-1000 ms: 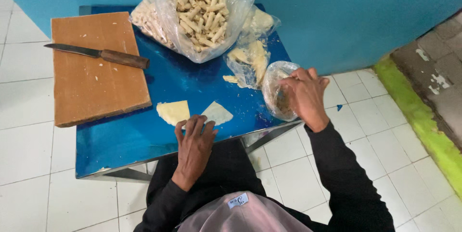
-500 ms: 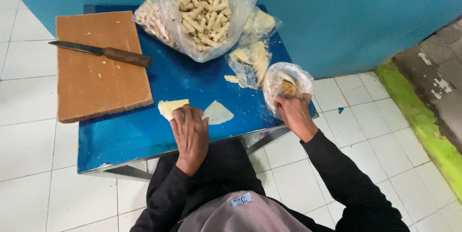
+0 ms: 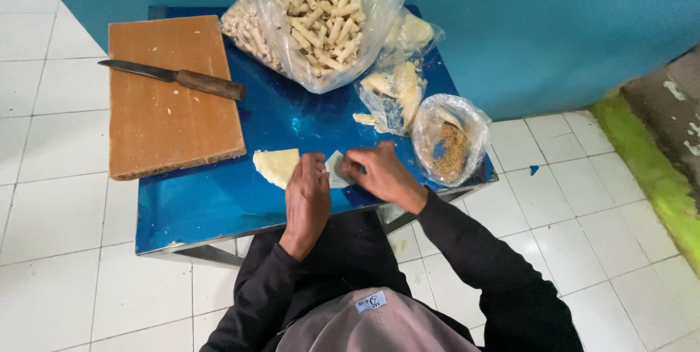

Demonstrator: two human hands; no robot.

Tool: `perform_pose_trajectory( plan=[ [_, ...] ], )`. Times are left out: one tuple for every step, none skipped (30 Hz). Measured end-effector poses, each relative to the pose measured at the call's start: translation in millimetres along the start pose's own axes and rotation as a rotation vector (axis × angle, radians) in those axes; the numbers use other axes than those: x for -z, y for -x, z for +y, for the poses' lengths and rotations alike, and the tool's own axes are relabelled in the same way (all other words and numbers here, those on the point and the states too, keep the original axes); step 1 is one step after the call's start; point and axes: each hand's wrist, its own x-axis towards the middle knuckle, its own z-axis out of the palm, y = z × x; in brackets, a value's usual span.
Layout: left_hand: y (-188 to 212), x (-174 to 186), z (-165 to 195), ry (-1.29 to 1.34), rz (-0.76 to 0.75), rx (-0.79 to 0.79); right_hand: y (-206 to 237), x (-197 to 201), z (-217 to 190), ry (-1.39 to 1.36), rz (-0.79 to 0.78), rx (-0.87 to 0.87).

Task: The person sits at a blue table and tears pieces from a sheet of dough, flattens each piece, adds brown filling from a plastic-lined bowl, and folds and pinches the dough closed around the filling by hand. A bag of already rolled dough pieces and a knife on a wooden board sit on the table.

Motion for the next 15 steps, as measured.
perform_pose_trajectory(
  plan=[
    [0,0,-2,0.035,-0.001,-0.004,-1,-12,-3,0.057,-0.013,-0.007],
    [0,0,-3,0.056,-0.027,0.018,1,-21,-3,0.115,-0.027,-0.018],
    [0,0,-4,0.08,-0.053,0.04,5,-26,-2,0.103,0.038,0.064],
    [0,0,-5,0.106,-0.078,0.059,9,-28,1,0.094,0.106,0.146],
    [-1,0,-6,0.129,-0.099,0.032,13,-29,4,0.087,0.173,0.229],
    [-2,1,-6,0.151,-0.121,0.009,18,-28,7,0.083,0.166,0.238],
    [-2,4,-7,0.171,-0.146,-0.014,24,-28,10,0.075,0.159,0.246],
    [-2,7,-7,0.158,-0.187,-0.019,28,-26,13,0.069,0.154,0.255],
    [-2,11,-7,0.146,-0.226,-0.024,32,-25,15,0.074,0.16,0.267],
    [-2,14,-6,0.134,-0.266,-0.027,36,-23,16,0.078,0.165,0.279],
    [-3,17,-5,0.124,-0.288,-0.041,39,-21,17,0.082,0.174,0.292],
    [-5,19,-4,0.114,-0.308,-0.055,43,-19,17,0.155,0.142,0.257],
    [-5,22,-2,0.105,-0.329,-0.067,47,-16,17,0.228,0.109,0.221],
    [-6,24,0,0.074,-0.342,-0.081,51,-14,17,0.303,0.078,0.185],
    [-6,27,2,0.042,-0.354,-0.098,55,-12,17,0.429,0.032,0.196]
  ],
)
